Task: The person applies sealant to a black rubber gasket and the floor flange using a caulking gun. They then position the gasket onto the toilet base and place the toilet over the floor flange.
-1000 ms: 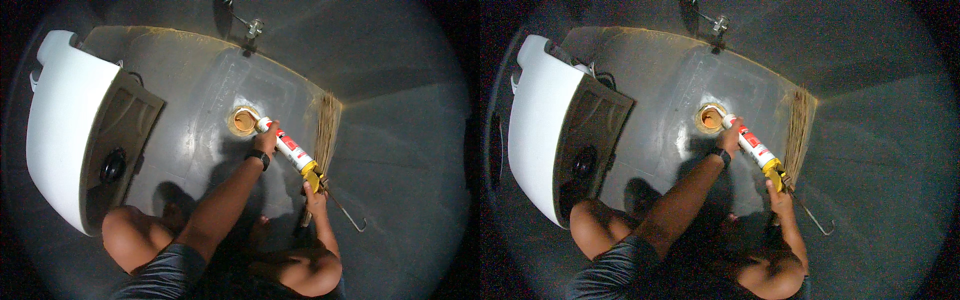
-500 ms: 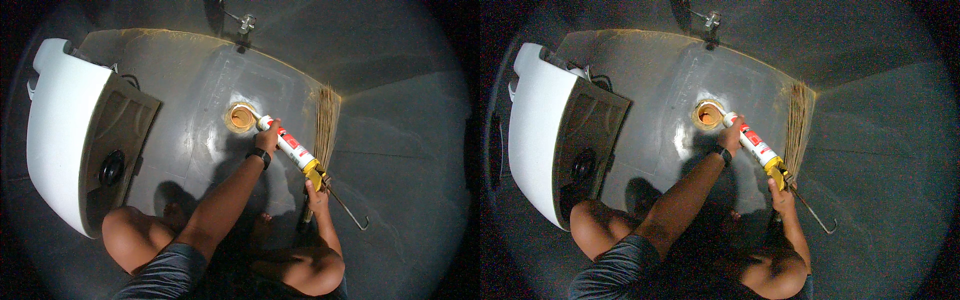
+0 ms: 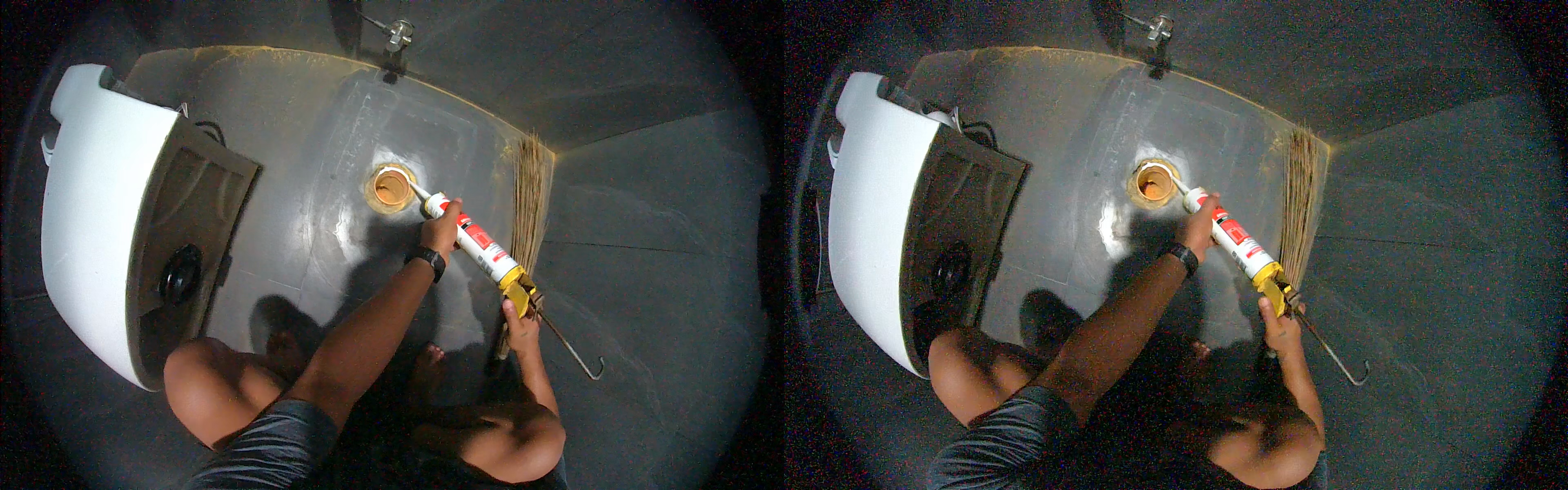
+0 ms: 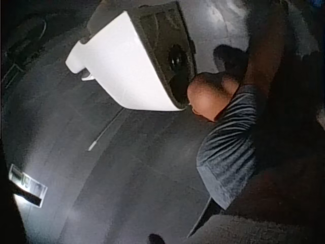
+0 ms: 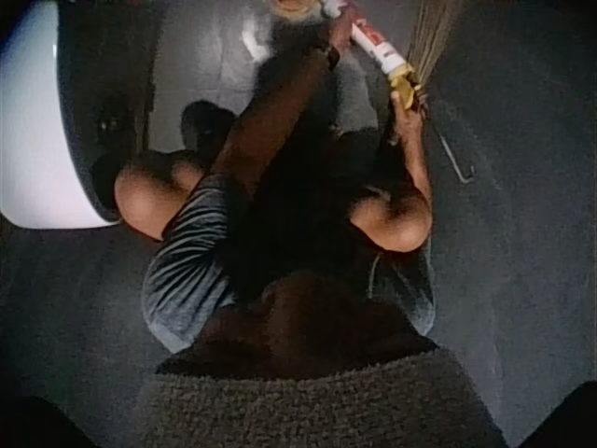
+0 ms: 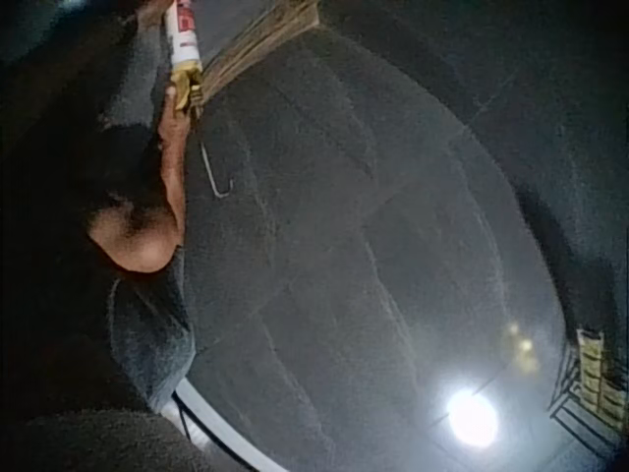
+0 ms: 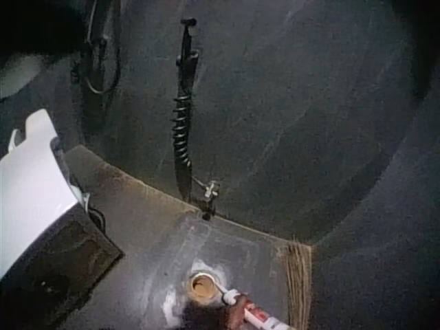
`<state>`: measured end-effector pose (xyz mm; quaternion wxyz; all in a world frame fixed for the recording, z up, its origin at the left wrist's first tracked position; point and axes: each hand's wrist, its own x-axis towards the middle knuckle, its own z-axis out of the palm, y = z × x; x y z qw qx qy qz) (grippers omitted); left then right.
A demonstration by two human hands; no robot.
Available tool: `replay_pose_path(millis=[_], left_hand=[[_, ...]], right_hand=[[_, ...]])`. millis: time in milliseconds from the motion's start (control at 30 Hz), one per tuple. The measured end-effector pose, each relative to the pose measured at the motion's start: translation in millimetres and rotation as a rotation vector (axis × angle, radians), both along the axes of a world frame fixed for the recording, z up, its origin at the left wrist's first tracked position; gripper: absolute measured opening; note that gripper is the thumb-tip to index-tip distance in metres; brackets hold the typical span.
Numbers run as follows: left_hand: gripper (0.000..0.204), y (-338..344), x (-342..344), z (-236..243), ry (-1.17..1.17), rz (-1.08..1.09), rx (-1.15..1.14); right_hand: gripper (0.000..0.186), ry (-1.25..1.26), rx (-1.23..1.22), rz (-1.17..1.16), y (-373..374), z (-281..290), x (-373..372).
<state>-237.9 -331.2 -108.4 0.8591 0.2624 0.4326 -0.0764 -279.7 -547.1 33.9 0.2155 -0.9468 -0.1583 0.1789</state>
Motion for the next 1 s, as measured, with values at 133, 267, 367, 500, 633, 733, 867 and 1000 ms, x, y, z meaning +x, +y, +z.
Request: replay_pose_path(millis=[133, 267, 367, 500, 633, 733, 867, 1000], left_hand=[[0.040, -1, -1, -2, 0.000, -0.029, 0.003], [0.039, 1, -3, 4, -0.008, -0.015, -0.038], [0.038, 2, -6, 10, -0.014, 0.014, -0.061], [0.038, 5, -10, 17, 0.031, 0.011, -0.037], [0.040, 7, -12, 19, 0.041, -0.005, -0.009], [0.041, 7, -14, 19, 0.045, -0.003, -0.010], [0.041, 7, -16, 20, 0.065, 0.035, -0.025], [0.039, 7, -17, 17, 0.062, 0.007, -0.041]], right_hand=[[0.045, 0.043, 0.032, -0.002, -1, 1, 3], [0.041, 0.039, 0.066, 0.009, -4, 1, 4], [0.041, 0.039, 0.062, 0.011, -7, -1, 5], [0.044, 0.003, -0.010, 0.052, -12, -3, 5], [0.042, -0.076, -0.004, 0.111, -16, -3, 6], [0.042, -0.069, -0.043, 0.092, -15, -2, 6], [0.043, -0.031, -0.043, 0.055, -10, 3, 5], [0.043, 0.027, -0.046, 0.028, -5, 9, 3]])
